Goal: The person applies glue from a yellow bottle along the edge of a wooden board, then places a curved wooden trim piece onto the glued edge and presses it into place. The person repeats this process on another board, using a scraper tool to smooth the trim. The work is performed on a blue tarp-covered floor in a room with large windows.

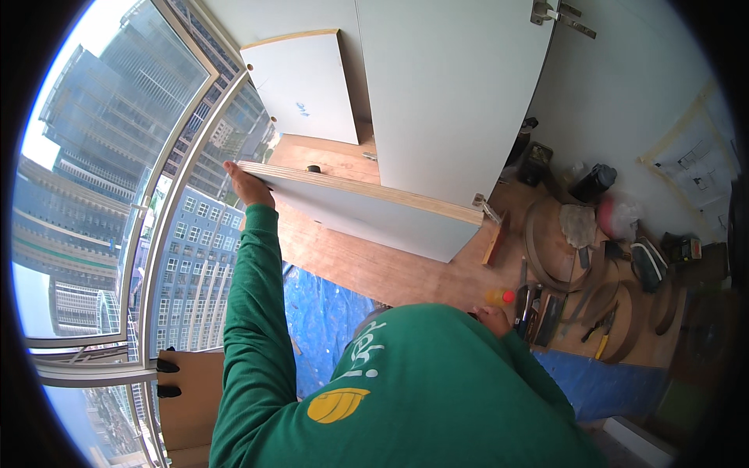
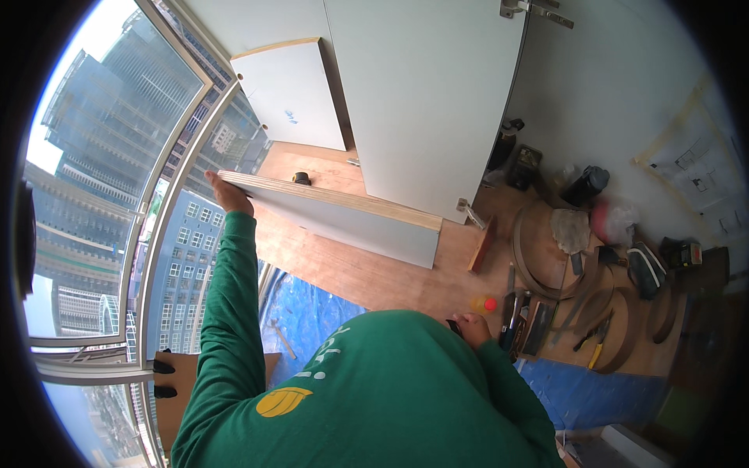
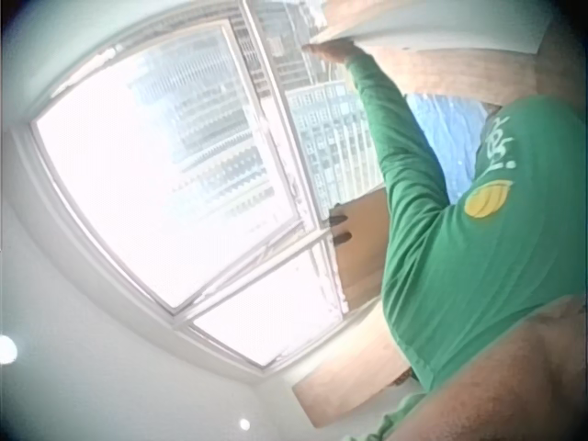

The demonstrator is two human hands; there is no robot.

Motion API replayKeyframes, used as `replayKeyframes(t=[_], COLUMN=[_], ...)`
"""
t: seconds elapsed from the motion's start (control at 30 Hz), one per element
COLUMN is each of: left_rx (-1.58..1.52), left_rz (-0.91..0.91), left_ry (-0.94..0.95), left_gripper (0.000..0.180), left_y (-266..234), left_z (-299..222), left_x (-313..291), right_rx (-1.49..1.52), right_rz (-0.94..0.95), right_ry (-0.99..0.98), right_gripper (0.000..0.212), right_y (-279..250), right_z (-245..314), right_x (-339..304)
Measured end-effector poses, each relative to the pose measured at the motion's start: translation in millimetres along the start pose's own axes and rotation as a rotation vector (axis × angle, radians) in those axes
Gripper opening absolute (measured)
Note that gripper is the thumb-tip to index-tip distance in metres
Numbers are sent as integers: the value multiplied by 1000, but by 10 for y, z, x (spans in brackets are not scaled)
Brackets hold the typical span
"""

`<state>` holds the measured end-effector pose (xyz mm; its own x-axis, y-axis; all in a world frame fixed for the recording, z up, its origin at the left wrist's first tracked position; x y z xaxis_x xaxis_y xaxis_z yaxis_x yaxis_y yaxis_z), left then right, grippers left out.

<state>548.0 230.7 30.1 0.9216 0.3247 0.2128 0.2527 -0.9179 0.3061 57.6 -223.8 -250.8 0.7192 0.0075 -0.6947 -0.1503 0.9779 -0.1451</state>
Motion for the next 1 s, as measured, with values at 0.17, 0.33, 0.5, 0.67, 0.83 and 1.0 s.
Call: replayKeyframes(t=[0.17, 0.33, 0.5, 0.67, 0.83, 1.0], left_rx=[74, 23, 90, 144, -41, -325], left_rz=[103, 119, 160, 185, 61, 127], left_ry=[-61, -99, -169, -182, -326, -410], left_gripper=[85, 88, 89, 79, 93, 95], left_y=[-71, -333, -641, -826, -749, -696], left_z=[13, 379, 1003, 1163, 968, 667], left_x=[-75, -243, -481, -471, -530, -894], right_rx=[118, -98, -54, -67, -59, -343], right_rz=[-145, -335, -205, -260, -291, -454], right_ry=[-368, -577, -558, -561, -678, -807], right_gripper=[41, 67, 63, 43, 35, 40], right_y=[-90, -204, -104, -42, -199, -300], right_z=[875, 2105, 1898, 1985, 2638, 4193], right_x=[49, -195, 386, 404, 50, -837])
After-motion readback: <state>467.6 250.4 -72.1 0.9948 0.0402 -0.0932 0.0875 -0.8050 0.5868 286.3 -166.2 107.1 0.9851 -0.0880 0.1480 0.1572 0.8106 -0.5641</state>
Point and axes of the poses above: each hand's wrist, its own x-axis towards the middle knuckle, its own y-axis out of the palm, z = x × y, the point moved 7 cm from there along x, towards the middle knuckle, and after that the axes turned 11 degrees about z, right-handed, at the moved point
